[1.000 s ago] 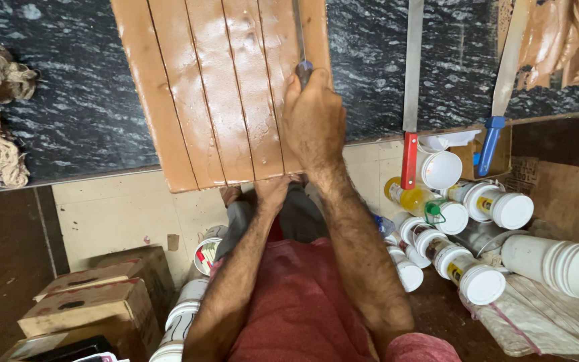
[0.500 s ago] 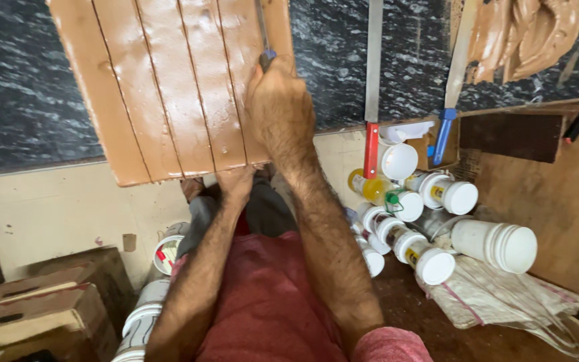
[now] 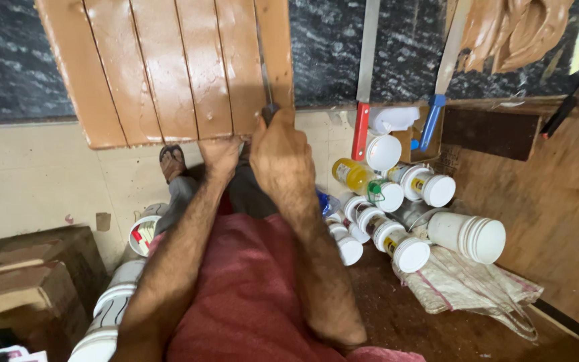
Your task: The person cuts a large slab of brownie-like dessert into square pieces using a long knife, then uses a spatula to spread a chocolate frosting onto a different surface.
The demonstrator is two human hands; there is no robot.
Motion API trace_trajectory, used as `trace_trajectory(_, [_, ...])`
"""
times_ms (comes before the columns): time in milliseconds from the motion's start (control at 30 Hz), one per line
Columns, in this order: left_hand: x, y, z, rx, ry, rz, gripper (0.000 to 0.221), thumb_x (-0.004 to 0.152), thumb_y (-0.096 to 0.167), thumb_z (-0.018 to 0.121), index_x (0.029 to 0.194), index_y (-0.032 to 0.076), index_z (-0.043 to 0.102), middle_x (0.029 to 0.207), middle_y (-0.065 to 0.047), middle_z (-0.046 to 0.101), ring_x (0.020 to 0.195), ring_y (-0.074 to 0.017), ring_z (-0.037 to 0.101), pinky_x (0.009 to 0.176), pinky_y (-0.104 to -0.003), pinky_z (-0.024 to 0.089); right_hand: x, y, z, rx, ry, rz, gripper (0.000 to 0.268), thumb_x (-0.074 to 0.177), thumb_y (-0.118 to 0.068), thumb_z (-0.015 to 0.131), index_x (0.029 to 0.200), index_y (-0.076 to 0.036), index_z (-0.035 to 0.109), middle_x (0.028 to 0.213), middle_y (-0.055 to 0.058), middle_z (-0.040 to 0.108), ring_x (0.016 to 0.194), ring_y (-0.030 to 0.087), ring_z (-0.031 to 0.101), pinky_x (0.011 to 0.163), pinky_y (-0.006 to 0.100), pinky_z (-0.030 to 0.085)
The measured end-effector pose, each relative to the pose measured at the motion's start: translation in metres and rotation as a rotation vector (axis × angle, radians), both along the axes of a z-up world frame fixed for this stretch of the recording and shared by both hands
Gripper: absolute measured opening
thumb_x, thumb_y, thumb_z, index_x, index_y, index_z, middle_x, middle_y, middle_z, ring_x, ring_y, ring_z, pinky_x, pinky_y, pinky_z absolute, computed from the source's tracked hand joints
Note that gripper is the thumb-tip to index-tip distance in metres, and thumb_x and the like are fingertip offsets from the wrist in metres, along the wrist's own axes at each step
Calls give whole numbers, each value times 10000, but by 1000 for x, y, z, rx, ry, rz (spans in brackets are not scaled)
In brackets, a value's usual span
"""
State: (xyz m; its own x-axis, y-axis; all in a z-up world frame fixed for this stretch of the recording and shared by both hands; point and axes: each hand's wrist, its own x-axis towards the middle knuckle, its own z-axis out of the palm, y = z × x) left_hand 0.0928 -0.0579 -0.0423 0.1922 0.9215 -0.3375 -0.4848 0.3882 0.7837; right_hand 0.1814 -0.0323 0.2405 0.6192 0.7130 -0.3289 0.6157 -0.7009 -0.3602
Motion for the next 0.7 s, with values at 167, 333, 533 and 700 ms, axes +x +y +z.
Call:
trace_trajectory(167, [2,7,14,19,72,24,478,791,-177,737,1198,8,567,1099,-55,690,990,-168,704,803,-311,629,9,-4,-15,134,42,80,366,1057,-323,557,1040,41,524,830,330,684,828,535,669,689,605,536])
trace_trajectory(333, [0,7,30,81,-94,-51,322,892,-162,779,1156,-63,623,1008,-141,715,864,-238,710,755,-363,622,-17,-45,-5,118,54,24,392,1030,-306,525,1122,72,471,764,328,670,752,531,687,643,600,531])
trace_trajectory(533, [5,14,43,6,-71,-22,259,896,-22,736,1128,-26,621,966,-105,733,827,-207,755,729,-365,675,-8,-29,-9,11,111,-31,371,1019,-273,551,1124,72,464,741,361,658,729,570,654,598,621,521])
trace_trajectory(700, [4,13,44,43,-93,-35,249,949,42,799,1104,-50,626,925,-119,726,805,-211,731,749,-368,656,-27,-73,-9,86,86,46,342,1045,-258,546,1063,69,448,721,333,658,706,533,687,578,594,536])
